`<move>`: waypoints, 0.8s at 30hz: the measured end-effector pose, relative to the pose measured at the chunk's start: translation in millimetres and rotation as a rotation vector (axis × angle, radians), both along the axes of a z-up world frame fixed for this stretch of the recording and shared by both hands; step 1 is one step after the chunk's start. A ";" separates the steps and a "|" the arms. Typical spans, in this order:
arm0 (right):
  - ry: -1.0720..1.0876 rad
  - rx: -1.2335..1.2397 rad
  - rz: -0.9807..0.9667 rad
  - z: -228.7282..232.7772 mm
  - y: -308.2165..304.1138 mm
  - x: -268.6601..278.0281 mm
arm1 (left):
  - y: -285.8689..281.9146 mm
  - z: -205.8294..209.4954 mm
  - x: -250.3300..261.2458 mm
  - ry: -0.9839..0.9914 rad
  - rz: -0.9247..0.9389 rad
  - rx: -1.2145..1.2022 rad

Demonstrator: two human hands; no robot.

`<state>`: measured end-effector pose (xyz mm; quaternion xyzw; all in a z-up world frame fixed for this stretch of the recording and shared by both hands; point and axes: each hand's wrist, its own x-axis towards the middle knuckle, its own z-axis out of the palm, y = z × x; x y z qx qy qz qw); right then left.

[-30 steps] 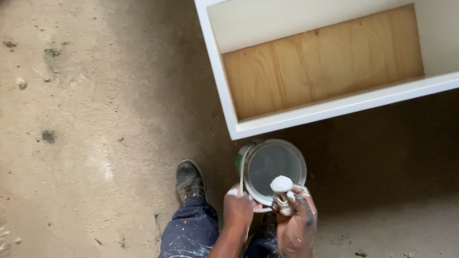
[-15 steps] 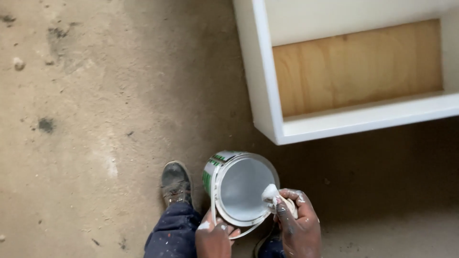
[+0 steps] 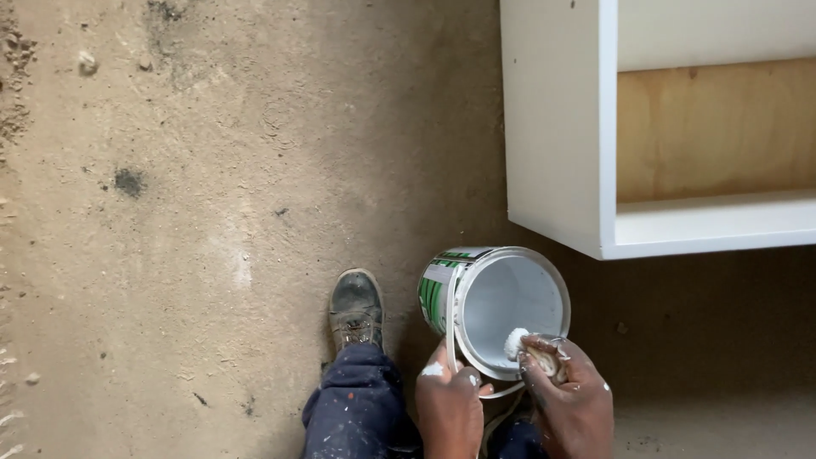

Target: Applying white paint to the edges of a large wooden shelf unit using a rag dipped in a paint can.

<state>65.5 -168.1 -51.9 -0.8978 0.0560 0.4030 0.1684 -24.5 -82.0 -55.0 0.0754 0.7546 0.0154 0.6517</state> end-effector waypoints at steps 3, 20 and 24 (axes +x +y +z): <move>0.005 -0.005 0.009 15.4 20.6 -5.6 | 14.0 9.6 -3.7 -0.006 -0.019 -0.011; 0.038 -0.005 0.048 -96.5 80.7 16.4 | 53.3 29.8 -15.5 -0.042 -0.134 -0.038; 0.053 0.009 0.052 -110.6 77.9 17.3 | 48.6 22.7 -17.3 -0.042 -0.167 -0.030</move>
